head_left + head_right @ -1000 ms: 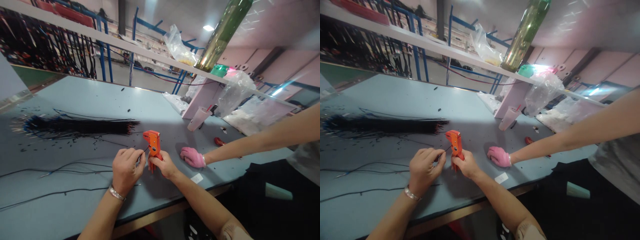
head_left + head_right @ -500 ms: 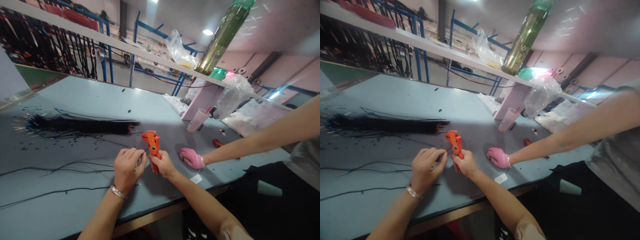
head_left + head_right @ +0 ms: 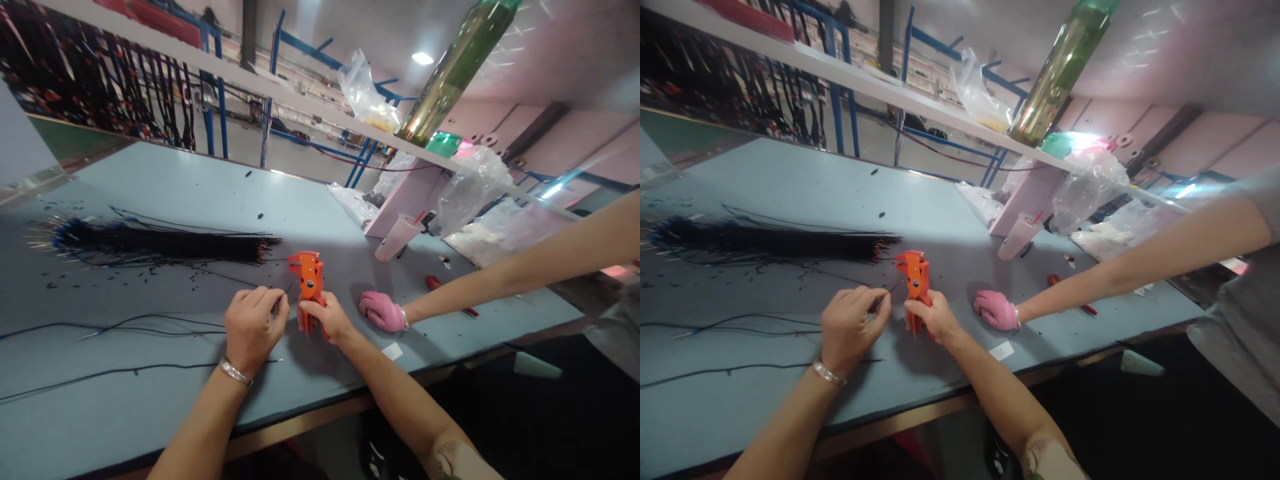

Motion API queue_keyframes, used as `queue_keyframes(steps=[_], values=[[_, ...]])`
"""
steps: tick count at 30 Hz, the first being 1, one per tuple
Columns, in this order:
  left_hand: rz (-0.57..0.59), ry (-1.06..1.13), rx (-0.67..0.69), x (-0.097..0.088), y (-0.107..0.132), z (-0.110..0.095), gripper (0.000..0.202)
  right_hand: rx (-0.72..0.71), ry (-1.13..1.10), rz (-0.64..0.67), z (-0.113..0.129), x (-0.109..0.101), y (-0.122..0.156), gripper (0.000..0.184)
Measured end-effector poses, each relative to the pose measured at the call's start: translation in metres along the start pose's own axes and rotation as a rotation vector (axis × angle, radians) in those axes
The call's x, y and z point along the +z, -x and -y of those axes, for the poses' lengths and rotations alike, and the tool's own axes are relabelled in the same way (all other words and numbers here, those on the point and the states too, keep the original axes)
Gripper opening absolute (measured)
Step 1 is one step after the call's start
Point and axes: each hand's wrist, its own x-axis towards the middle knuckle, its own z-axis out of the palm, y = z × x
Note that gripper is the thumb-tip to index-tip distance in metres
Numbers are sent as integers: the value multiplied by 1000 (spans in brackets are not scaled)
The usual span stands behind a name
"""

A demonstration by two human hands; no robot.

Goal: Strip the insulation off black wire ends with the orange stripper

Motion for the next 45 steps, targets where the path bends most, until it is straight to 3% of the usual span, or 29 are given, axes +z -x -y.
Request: queue_keyframes(steps=[5,9,14,22,36,45], values=[[0,-55,-59,1,-1,4,14,31,-109,-24,10,-25,1,24],[19,-67,-68,3,0,5,16,78,-122,-20,14,-34,2,24],[69,-43,-101,5,3,9,15,119,-207,54,14,-30,4,22],[53,-16,-122,6,3,11,14,145,-360,239,6,-26,3,24],[17,94,-82,2,3,6,13,68,-200,164,3,-15,5,23],[30,95,-38,4,1,0,15,-8,-126,199,0,-10,6,19]])
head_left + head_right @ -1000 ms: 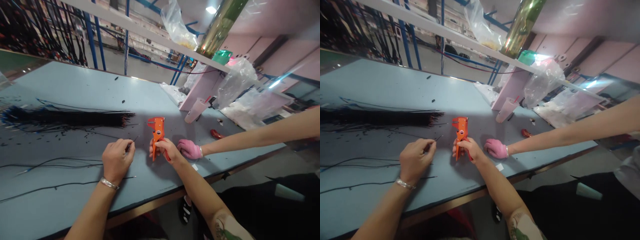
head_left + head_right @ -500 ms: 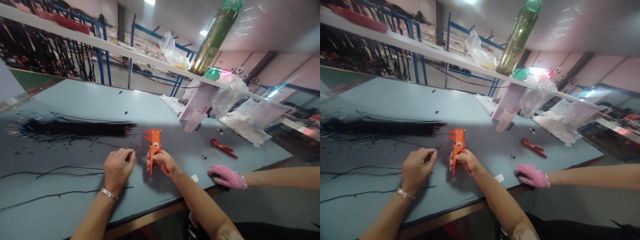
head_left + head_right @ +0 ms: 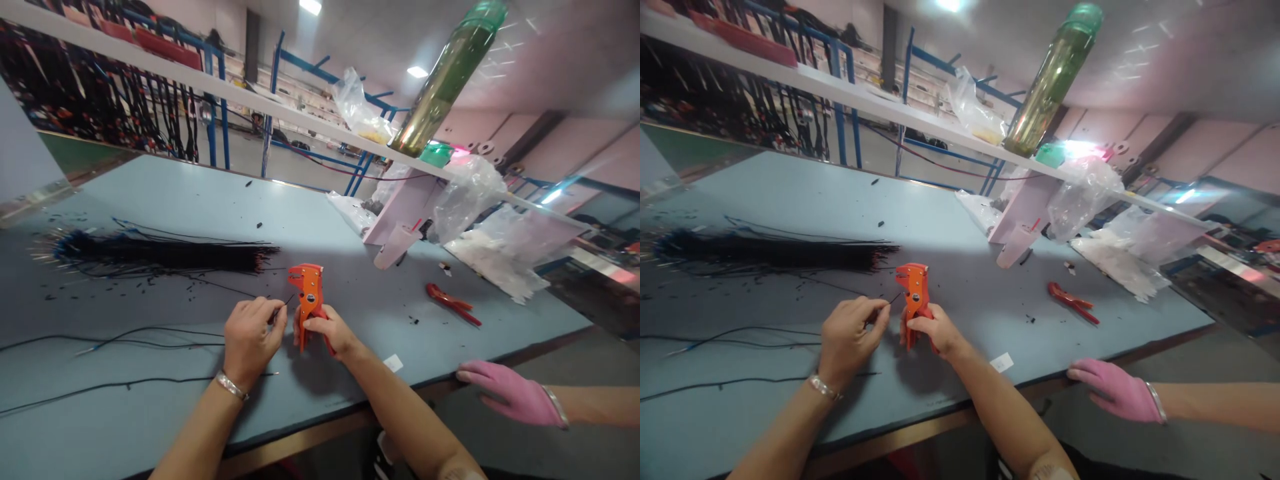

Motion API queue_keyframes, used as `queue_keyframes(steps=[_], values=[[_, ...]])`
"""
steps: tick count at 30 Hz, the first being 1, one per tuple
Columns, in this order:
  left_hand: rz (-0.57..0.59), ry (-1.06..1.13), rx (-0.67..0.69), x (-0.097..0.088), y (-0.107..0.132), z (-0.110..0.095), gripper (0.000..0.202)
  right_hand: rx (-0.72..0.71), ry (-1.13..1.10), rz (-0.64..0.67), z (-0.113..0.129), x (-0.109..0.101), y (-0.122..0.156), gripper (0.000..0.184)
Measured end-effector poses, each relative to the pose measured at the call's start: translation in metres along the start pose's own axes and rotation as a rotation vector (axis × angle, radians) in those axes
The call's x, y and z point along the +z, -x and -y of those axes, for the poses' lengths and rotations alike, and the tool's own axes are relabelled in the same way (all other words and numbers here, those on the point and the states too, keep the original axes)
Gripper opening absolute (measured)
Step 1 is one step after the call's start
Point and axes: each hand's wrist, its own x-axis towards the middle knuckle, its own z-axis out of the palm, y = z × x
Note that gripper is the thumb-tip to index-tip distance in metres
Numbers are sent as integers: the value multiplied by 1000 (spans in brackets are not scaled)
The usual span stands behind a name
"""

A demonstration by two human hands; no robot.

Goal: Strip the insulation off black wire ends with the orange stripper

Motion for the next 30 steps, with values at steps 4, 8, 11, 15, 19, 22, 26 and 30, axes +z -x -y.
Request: queue_keyframes(steps=[4,8,11,15,19,22,26,30], values=[[-19,-14,-39,-3,1,4,13,-22,8,-26,10,-4,2,18],[-46,-57,-127,-6,1,9,13,-55,-12,-237,23,-16,4,20],[-13,-70,-140,-5,0,9,16,37,-25,-264,25,-20,5,21],[30,-72,-122,-2,1,8,17,76,-14,-155,23,-13,6,21],[24,-73,-121,-1,2,9,15,79,19,-102,19,-5,9,20],[29,-52,-117,-1,3,8,14,128,39,-74,16,0,10,23],[22,-28,-130,-3,2,6,15,151,54,-82,13,4,10,24],[42,18,-168,-4,2,5,16,145,51,-92,12,7,10,25]])
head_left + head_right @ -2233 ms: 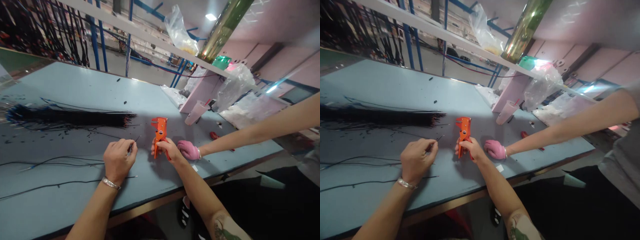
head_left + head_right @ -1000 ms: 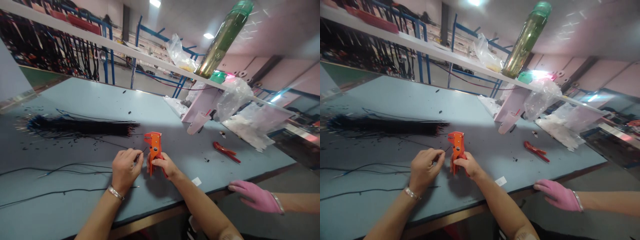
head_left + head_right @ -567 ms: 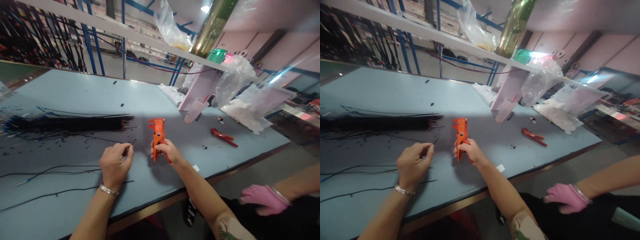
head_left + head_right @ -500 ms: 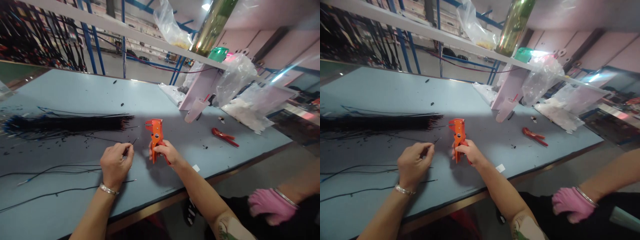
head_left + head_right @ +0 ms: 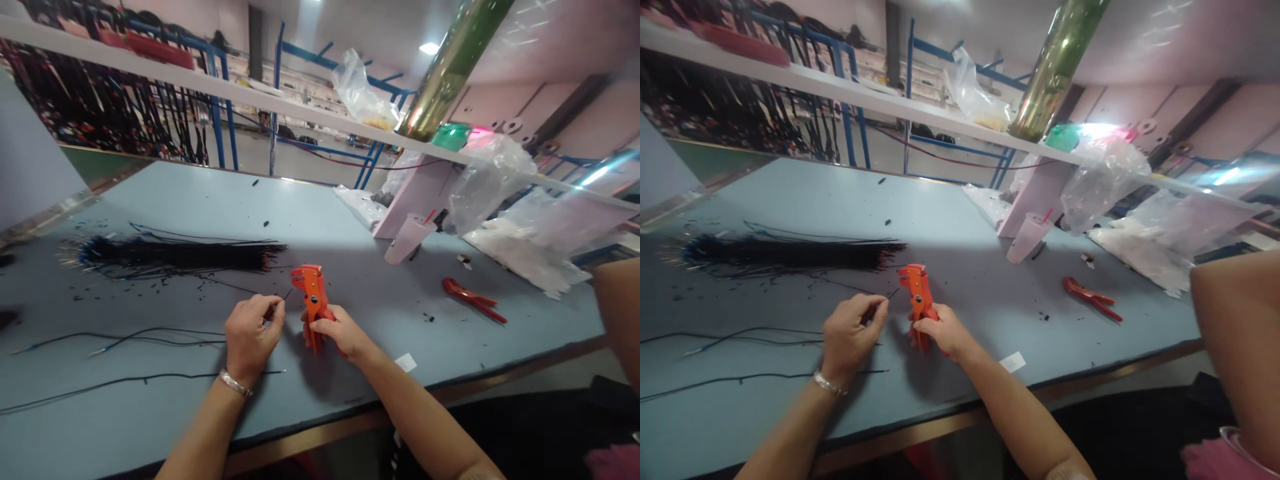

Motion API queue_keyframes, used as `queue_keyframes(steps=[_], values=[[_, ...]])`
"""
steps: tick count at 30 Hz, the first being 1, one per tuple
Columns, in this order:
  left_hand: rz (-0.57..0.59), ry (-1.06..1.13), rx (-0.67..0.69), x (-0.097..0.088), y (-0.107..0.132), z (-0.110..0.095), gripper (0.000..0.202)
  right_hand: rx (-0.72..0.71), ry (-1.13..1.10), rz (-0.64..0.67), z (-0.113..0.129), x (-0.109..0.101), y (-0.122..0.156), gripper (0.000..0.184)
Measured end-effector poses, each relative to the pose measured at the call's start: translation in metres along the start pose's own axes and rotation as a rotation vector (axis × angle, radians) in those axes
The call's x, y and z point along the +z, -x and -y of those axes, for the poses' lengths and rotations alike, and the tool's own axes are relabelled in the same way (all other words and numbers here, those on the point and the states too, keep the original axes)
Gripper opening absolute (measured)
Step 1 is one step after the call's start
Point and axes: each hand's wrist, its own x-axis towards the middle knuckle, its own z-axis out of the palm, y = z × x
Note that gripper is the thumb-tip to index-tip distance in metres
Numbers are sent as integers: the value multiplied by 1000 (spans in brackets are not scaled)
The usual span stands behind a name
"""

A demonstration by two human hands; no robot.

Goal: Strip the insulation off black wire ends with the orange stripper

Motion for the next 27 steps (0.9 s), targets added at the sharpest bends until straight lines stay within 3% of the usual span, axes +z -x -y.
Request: queue_keyframes(steps=[8,12,17,23,27], values=[[3,112,-230,1,2,3,20,-3,81,-8,2,0,2,22],[-13,219,-322,-2,0,5,21,34,66,103,5,-9,4,23],[28,308,-382,-3,-3,9,23,63,5,270,4,-20,3,26],[38,333,-385,-2,-2,13,22,62,-136,313,1,-25,2,28],[62,322,-377,-3,-2,13,21,70,-109,330,1,-28,2,28]])
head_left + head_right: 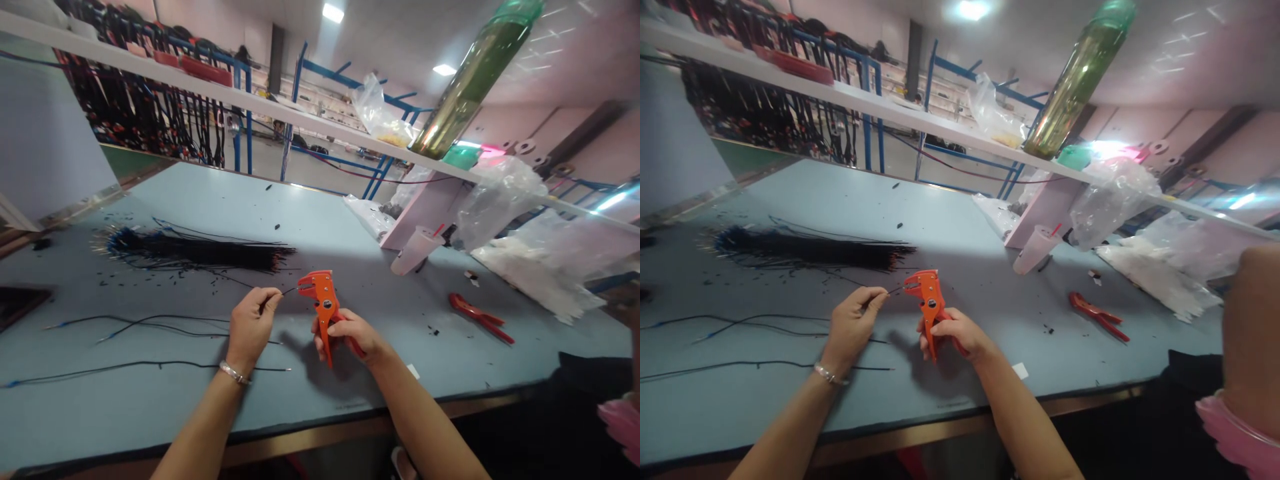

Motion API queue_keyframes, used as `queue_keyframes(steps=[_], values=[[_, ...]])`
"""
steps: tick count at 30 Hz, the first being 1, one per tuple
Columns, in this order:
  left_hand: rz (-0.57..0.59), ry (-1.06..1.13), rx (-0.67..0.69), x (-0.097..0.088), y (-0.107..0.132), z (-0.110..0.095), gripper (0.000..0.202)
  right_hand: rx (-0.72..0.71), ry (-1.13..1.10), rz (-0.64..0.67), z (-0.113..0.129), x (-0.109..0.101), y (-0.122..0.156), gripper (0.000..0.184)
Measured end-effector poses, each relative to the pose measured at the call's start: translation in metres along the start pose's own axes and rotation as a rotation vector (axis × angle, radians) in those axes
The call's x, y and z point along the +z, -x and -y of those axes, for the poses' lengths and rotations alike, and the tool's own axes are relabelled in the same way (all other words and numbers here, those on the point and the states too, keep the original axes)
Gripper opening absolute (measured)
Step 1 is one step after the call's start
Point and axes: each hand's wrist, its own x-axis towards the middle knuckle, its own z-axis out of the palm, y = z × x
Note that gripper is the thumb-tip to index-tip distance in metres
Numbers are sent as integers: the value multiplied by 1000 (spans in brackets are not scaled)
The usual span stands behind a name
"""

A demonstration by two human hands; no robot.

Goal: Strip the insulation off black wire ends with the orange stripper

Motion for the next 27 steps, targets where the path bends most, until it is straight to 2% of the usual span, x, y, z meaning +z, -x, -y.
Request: queue_keyframes(steps=[9,22,27], values=[[67,-37,48,1,-1,0,22,38,98,36,-3,2,-5,22],[67,-51,67,-2,-1,-1,22,75,91,-37,-2,9,-4,17],[55,-118,79,-2,0,-1,22,84,79,-110,-5,12,-8,20]])
